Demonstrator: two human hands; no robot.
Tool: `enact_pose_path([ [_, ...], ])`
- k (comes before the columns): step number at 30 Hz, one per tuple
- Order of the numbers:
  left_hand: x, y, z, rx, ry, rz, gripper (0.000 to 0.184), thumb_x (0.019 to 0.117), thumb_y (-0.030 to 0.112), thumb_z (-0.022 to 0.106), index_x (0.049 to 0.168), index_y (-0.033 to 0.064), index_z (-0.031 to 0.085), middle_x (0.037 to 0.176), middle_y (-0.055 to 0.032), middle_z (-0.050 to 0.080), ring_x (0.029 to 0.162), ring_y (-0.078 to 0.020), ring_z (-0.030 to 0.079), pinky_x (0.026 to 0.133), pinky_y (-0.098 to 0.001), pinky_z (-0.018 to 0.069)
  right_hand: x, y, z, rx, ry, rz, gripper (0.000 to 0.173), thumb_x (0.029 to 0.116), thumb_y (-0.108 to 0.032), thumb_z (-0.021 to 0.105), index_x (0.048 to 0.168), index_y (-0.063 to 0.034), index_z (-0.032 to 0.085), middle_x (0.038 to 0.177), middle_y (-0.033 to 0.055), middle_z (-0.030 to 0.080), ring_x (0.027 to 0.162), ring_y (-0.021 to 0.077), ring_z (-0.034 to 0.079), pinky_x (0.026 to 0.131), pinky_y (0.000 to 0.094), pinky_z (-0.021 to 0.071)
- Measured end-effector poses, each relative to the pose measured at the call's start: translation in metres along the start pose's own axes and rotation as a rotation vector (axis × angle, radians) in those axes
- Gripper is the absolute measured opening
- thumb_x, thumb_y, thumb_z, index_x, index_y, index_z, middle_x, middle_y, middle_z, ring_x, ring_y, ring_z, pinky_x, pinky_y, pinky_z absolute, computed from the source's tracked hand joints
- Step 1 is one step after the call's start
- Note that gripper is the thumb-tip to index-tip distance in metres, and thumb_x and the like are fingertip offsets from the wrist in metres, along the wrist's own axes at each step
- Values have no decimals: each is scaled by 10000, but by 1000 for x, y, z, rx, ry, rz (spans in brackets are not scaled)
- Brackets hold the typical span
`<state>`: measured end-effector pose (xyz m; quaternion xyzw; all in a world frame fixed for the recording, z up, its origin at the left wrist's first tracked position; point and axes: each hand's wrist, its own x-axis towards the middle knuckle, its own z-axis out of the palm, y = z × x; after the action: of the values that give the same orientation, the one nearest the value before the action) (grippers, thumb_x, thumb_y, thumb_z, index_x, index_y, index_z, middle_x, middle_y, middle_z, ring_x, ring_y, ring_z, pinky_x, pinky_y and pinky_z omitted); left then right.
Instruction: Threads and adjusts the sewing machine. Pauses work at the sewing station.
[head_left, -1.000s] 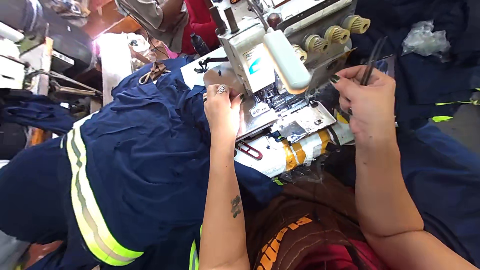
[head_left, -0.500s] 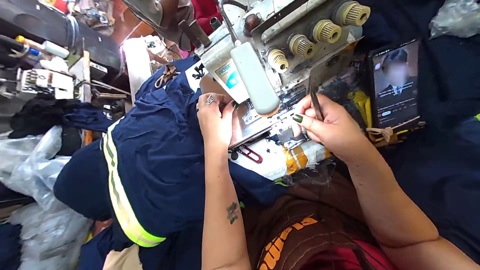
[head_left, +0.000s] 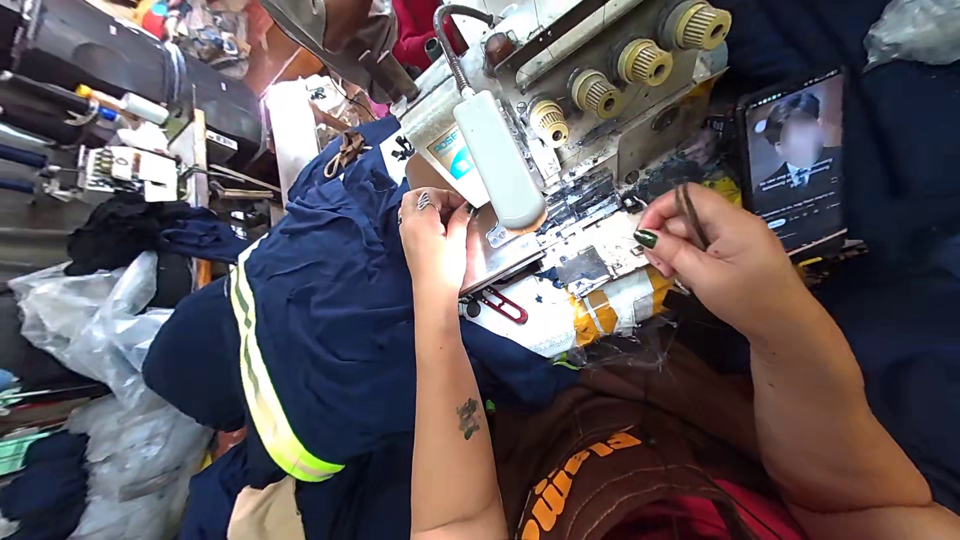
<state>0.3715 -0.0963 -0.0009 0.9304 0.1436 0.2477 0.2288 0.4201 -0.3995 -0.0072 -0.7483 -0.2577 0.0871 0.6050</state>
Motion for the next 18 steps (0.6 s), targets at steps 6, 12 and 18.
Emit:
enact_pose_path([
  [6,1,6,-2,13,-16,-24,197,950,174,688,1031,-6,697,1143,-202,647,1120,-290,610,1007,-439,461,-39,-1,-31,68,-37,0,121,994,-186,568,1096,-187,632,710,-86,577,572,-15,528,512,128,443],
  [12,2,7,-4,30,-30,-33,194,955,180,681,1031,3,706,1159,-211,644,1122,-310,608,1001,-463,459,-84,5,-55,170,-178,-26,119,1011,-246,605,1104,-187,652,802,-113,620,652,-48,558,569,106,472],
  [18,-40,22,-15,93,401,256,217,1037,123,570,1186,-12,650,1219,-187,622,1123,-270,604,923,-369,514,-121,6,-85,154,-398,-60,161,1037,-314,591,1107,-173,627,771,-101,588,645,-78,539,569,85,467],
])
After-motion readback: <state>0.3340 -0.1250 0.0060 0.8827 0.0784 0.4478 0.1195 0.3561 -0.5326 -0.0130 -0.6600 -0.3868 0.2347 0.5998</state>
